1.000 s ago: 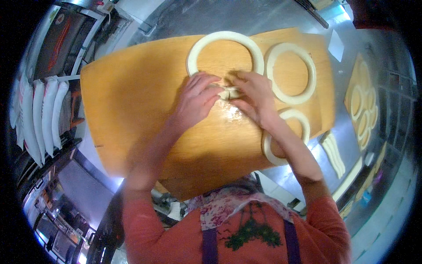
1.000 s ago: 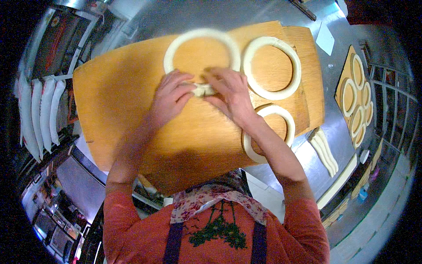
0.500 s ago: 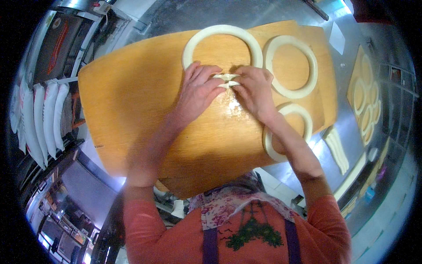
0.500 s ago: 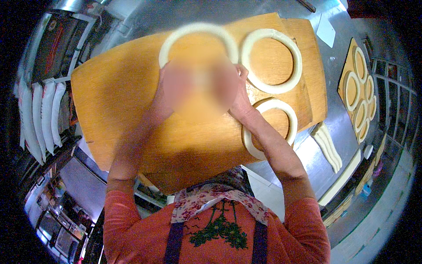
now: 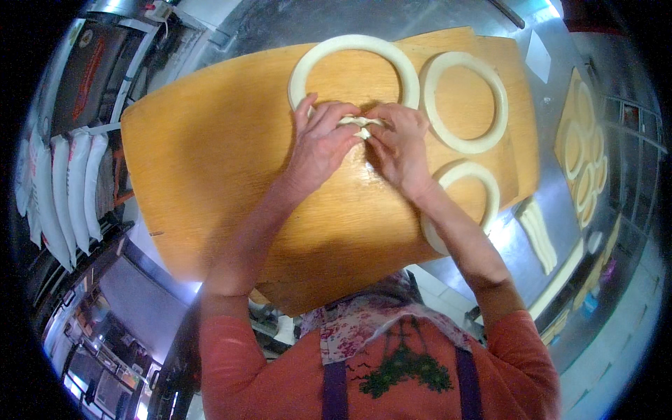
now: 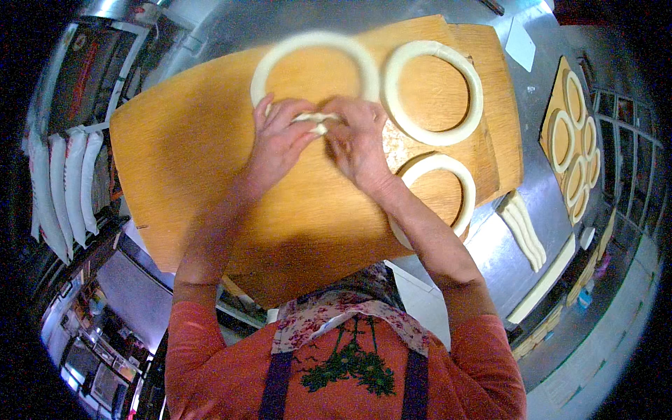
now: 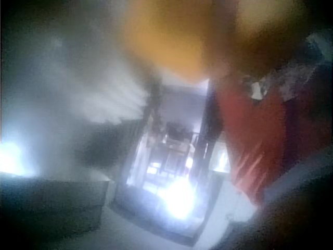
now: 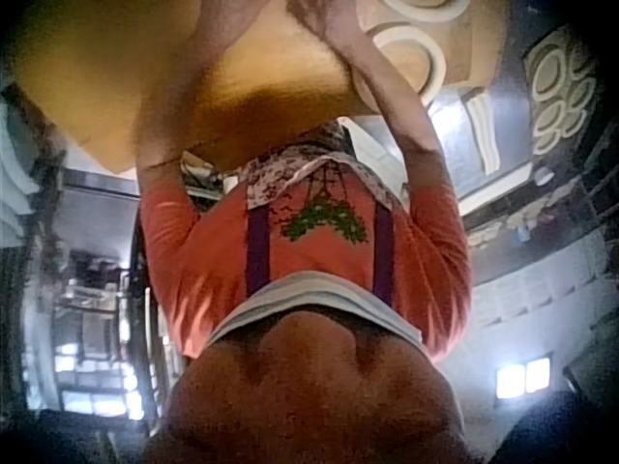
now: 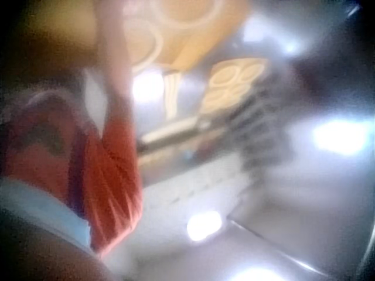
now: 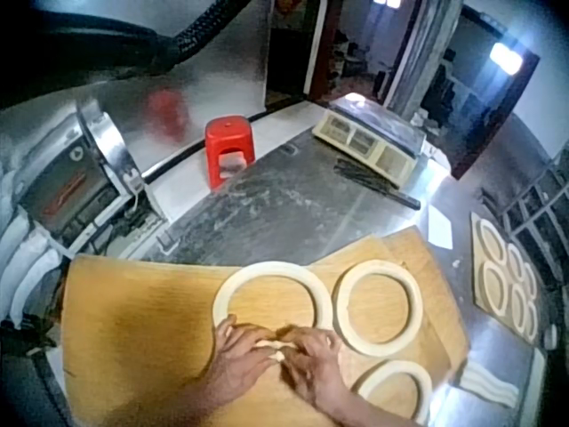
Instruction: The person shapes long strips of dough into circular rings by hand on a wooden board. They repeatedly pick up dough strips, form them into circles, and place them onto the board, accumulating a batch of dough rings.
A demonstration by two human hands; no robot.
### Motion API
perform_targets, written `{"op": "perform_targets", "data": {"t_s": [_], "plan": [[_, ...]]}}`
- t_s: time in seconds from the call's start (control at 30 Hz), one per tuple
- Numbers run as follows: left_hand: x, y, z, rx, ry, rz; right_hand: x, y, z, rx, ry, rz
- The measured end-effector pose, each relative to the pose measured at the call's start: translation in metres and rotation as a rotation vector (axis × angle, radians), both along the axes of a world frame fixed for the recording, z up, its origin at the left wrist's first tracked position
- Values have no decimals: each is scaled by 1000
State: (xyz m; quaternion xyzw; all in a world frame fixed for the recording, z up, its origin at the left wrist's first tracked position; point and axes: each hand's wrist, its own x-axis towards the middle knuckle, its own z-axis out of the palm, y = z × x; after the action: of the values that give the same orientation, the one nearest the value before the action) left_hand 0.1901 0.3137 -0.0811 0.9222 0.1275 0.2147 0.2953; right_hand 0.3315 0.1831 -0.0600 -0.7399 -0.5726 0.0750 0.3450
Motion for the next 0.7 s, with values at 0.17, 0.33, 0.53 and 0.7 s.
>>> {"op": "perform_targets", "data": {"t_s": [0.17, 0.33, 0.53, 0.7], "plan": [[1, -2, 2, -10, 1, 9, 0, -3, 0, 1, -5, 25], [-10, 6, 14, -234, 33, 36, -7, 1, 15, -127, 65, -51], [-18, 3, 25, -157, 10, 139, -13, 5, -7, 21, -18, -57], [-19, 2, 27, -157, -2, 137, -18, 7, -1, -100, 39, -97]]}}
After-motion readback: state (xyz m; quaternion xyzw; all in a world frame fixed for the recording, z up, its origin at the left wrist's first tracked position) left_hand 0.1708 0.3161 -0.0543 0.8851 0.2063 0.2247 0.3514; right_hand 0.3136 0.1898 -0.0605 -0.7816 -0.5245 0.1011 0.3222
